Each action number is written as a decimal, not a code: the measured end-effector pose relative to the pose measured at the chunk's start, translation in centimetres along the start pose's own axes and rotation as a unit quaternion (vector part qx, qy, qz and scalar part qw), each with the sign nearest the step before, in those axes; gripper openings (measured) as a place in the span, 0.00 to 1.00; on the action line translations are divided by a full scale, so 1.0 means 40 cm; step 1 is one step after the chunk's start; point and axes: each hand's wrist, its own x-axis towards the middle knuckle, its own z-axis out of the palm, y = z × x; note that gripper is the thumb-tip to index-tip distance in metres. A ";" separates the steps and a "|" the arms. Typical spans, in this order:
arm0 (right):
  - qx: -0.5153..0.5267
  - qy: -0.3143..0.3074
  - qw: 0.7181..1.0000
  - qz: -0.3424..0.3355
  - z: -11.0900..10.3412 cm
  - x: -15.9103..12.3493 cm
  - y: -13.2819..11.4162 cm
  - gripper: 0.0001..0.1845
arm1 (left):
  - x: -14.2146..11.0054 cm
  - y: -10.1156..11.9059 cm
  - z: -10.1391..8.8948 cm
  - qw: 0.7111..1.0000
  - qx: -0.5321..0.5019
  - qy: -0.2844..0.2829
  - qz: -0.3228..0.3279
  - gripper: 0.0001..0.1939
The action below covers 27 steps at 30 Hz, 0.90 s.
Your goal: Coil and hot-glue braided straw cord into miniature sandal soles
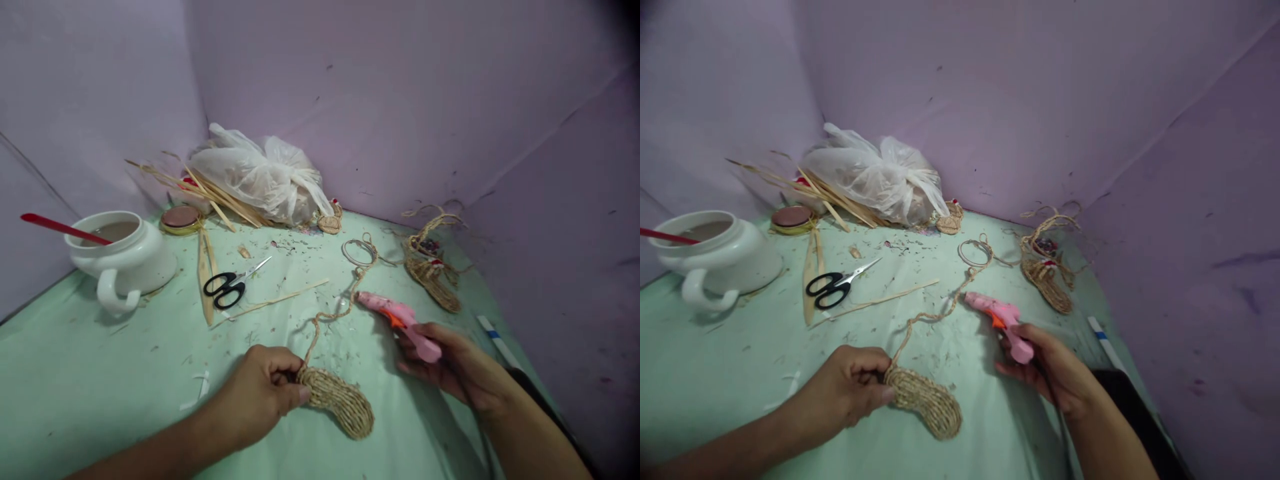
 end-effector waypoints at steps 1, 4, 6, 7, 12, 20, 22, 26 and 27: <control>0.015 -0.010 1.000 0.000 -0.003 -0.009 0.005 0.07 | 0.001 0.001 0.000 1.000 -0.007 0.001 0.000 0.09; 0.059 -0.035 0.998 -0.014 -0.007 -0.038 0.029 0.14 | 0.004 0.008 -0.002 1.000 -0.020 0.015 0.007 0.10; 0.098 -0.052 0.993 -0.049 -0.003 -0.053 0.048 0.18 | 0.005 0.014 -0.006 0.999 -0.027 0.032 0.010 0.11; 0.116 -0.059 0.989 -0.074 0.002 -0.057 0.055 0.19 | 0.006 0.017 -0.008 0.999 -0.030 0.044 0.010 0.11; 0.132 -0.111 0.969 -0.179 0.032 -0.068 0.070 0.17 | 0.008 0.022 -0.022 0.995 -0.034 0.093 0.021 0.14; 0.149 -0.149 0.964 -0.164 0.013 -0.091 0.086 0.20 | 0.013 0.009 -0.033 0.990 -0.050 0.130 0.036 0.17; 0.161 -0.142 0.962 -0.167 0.012 -0.093 0.084 0.21 | 0.014 0.008 -0.032 0.991 -0.041 0.125 0.037 0.17; 0.152 -0.143 0.960 -0.186 0.016 -0.105 0.077 0.20 | 0.011 0.010 -0.026 0.991 -0.020 0.126 0.043 0.17; 0.134 -0.145 0.960 -0.197 0.015 -0.110 0.078 0.21 | 0.009 0.011 -0.024 0.991 -0.013 0.127 0.046 0.17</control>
